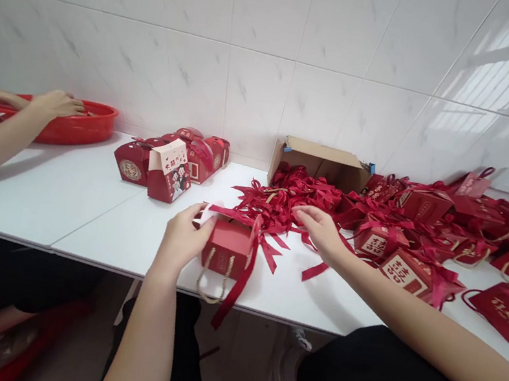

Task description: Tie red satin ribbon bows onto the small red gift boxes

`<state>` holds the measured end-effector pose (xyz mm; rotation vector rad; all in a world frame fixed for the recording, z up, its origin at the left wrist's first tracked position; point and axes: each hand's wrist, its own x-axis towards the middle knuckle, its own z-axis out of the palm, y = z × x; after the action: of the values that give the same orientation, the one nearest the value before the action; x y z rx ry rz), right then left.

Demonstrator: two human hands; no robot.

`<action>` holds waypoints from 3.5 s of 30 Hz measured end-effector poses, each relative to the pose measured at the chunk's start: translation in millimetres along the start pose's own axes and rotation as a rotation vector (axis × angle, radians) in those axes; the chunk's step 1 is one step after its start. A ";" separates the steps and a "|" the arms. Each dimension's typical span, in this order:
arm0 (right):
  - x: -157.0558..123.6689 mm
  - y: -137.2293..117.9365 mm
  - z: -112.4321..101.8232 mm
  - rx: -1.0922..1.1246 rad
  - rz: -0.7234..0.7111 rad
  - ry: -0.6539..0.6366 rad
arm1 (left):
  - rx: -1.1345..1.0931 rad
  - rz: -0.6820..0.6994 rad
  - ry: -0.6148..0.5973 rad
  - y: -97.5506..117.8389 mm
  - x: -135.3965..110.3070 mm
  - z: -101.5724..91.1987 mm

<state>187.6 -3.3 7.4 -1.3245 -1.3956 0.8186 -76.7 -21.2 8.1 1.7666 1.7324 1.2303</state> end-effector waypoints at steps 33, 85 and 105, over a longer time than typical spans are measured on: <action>-11.1 -3.8 4.9 0.508 0.294 -0.472 | -0.822 -0.179 -0.462 12.5 -3.3 28.8; -2.2 -2.4 -10.3 0.212 0.152 -0.519 | -0.318 -0.091 -0.241 -4.0 4.7 5.4; -6.0 -9.4 -21.4 -0.244 -0.016 -0.441 | 0.100 0.056 -0.048 -19.2 -1.3 -34.6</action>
<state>204.6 -14.2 20.7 -1.3640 -1.8986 0.9937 -115.2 -29.6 11.8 1.8976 1.7567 1.1318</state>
